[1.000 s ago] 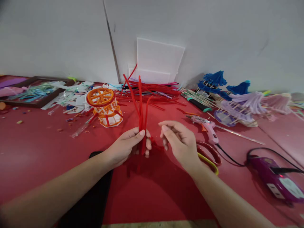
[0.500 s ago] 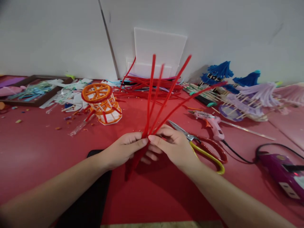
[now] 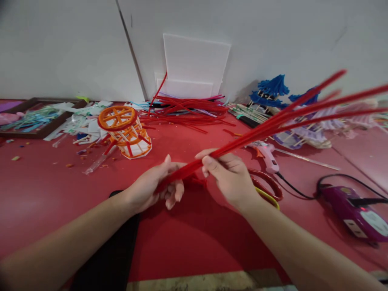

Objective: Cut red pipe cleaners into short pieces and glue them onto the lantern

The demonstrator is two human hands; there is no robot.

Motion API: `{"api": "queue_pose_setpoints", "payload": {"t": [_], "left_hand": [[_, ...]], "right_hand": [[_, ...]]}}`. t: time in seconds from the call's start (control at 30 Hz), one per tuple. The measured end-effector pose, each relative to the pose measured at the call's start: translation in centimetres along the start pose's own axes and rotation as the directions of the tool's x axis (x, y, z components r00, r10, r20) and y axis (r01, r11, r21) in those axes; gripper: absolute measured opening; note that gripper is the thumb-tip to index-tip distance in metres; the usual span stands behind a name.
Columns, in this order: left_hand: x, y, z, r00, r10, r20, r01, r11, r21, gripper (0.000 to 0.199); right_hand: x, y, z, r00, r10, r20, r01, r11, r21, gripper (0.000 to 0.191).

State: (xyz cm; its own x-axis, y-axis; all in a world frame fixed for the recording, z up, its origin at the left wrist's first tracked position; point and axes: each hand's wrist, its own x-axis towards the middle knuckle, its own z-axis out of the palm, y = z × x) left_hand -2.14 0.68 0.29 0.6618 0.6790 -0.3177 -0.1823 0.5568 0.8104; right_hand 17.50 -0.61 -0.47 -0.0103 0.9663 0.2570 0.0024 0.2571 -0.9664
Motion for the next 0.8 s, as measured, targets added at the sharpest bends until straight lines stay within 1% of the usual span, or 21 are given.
{"api": "queue_pose_setpoints", "payload": {"t": [0.03,0.07,0.1,0.13,0.17,0.2,0.27,0.3,0.33,0.4,0.43,0.47,0.5,0.57,0.6,0.63,0.67,0.7,0.73,0.77,0.8], "left_hand": [[0.1,0.3,-0.1,0.999,0.018,-0.047,-0.022,0.997,-0.077,0.055],[0.2,0.5,-0.1,0.995,0.028,-0.097,-0.042,0.988,-0.149,0.053],[0.2,0.8,-0.1,0.99,0.025,-0.137,-0.052,0.978,-0.201,0.05],[0.2,1.0,-0.1,0.986,0.017,-0.166,-0.055,0.971,-0.232,0.047],[0.2,1.1,0.0,0.983,0.007,-0.182,-0.051,0.969,-0.241,0.043],[0.1,1.2,0.1,0.982,0.005,-0.187,-0.049,0.972,-0.231,0.038],[0.1,0.9,0.2,0.982,0.028,-0.186,-0.064,0.98,-0.189,0.028],[0.1,0.7,0.2,0.981,0.051,-0.186,-0.082,0.983,-0.165,0.026],[0.1,0.5,0.3,0.98,0.073,-0.186,-0.1,0.985,-0.141,0.028],[0.2,0.1,0.2,0.973,0.12,-0.195,-0.141,0.985,-0.097,0.034],[0.2,-0.1,0.2,0.969,0.141,-0.201,-0.159,0.985,-0.074,0.036],[0.2,-0.1,0.2,0.965,0.16,-0.208,-0.174,0.983,-0.051,0.036],[0.2,-0.2,0.2,0.96,0.18,-0.216,-0.19,0.981,-0.027,0.034],[0.2,-0.2,0.3,0.947,0.218,-0.234,-0.219,0.975,0.022,0.033],[0.2,-0.2,0.3,0.946,0.227,-0.234,-0.221,0.974,0.05,0.033],[0.2,-0.2,0.4,0.947,0.228,-0.228,-0.216,0.973,0.076,0.033],[0.1,-0.2,0.4,0.95,0.225,-0.218,-0.207,0.973,0.099,0.033],[0.1,-0.2,0.4,0.954,0.216,-0.207,-0.195,0.974,0.119,0.033],[0.1,-0.2,0.5,0.958,0.207,-0.197,-0.182,0.974,0.137,0.033],[0.1,-0.3,0.5,0.96,0.204,-0.189,-0.176,0.972,0.157,0.032],[0.1,-0.3,0.5,0.961,0.207,-0.185,-0.174,0.968,0.18,0.031]], "right_hand": [[0.1,-0.1,-0.3,0.993,-0.086,-0.076,0.083,0.996,-0.039,0.024],[0.1,-0.2,-0.6,0.975,-0.189,-0.12,0.175,0.978,-0.115,0.017],[0.1,-0.4,-0.9,0.949,-0.296,-0.108,0.268,0.939,-0.216,0.011],[0.1,-0.5,-1.1,0.916,-0.399,-0.04,0.367,0.874,-0.318,0.012],[0.1,-0.7,-1.2,0.874,-0.48,0.072,0.466,0.789,-0.401,0.017],[0.1,-0.8,-1.2,0.819,-0.536,0.203,0.564,0.691,-0.452,0.021],[0.0,-0.8,-1.0,0.691,-0.58,0.432,0.721,0.506,-0.474,0.024],[-0.1,-0.8,-0.8,0.637,-0.587,0.499,0.768,0.427,-0.477,0.024],[-0.1,-0.7,-0.5,0.602,-0.587,0.541,0.794,0.365,-0.486,0.023],[-0.3,-0.7,0.0,0.581,-0.561,0.59,0.807,0.301,-0.508,0.022],[-0.3,-0.7,0.2,0.583,-0.543,0.604,0.807,0.299,-0.51,0.022],[-0.4,-0.8,0.4,0.59,-0.526,0.612,0.804,0.318,-0.502,0.023],[-0.5,-0.8,0.5,0.599,-0.515,0.613,0.8,0.36,-0.48,0.026],[-0.7,-0.9,0.6,0.632,-0.506,0.587,0.769,0.502,-0.396,0.032],[-0.8,-0.9,0.6,0.665,-0.492,0.562,0.729,0.592,-0.344,0.035],[-0.9,-0.9,0.5,0.721,-0.46,0.519,0.658,0.688,-0.306,0.036],[-1.0,-0.9,0.5,0.796,-0.406,0.449,0.558,0.781,-0.282,0.034],[-1.1,-0.8,0.6,0.876,-0.322,0.358,0.427,0.863,-0.27,0.029],[-1.1,-0.7,0.6,0.942,-0.211,0.261,0.278,0.926,-0.256,0.022],[-1.1,-0.5,0.7,0.979,-0.096,0.178,0.135,0.965,-0.226,0.015],[-1.0,-0.4,0.9,0.992,0.008,0.13,0.016,0.983,-0.181,0.013]]}}
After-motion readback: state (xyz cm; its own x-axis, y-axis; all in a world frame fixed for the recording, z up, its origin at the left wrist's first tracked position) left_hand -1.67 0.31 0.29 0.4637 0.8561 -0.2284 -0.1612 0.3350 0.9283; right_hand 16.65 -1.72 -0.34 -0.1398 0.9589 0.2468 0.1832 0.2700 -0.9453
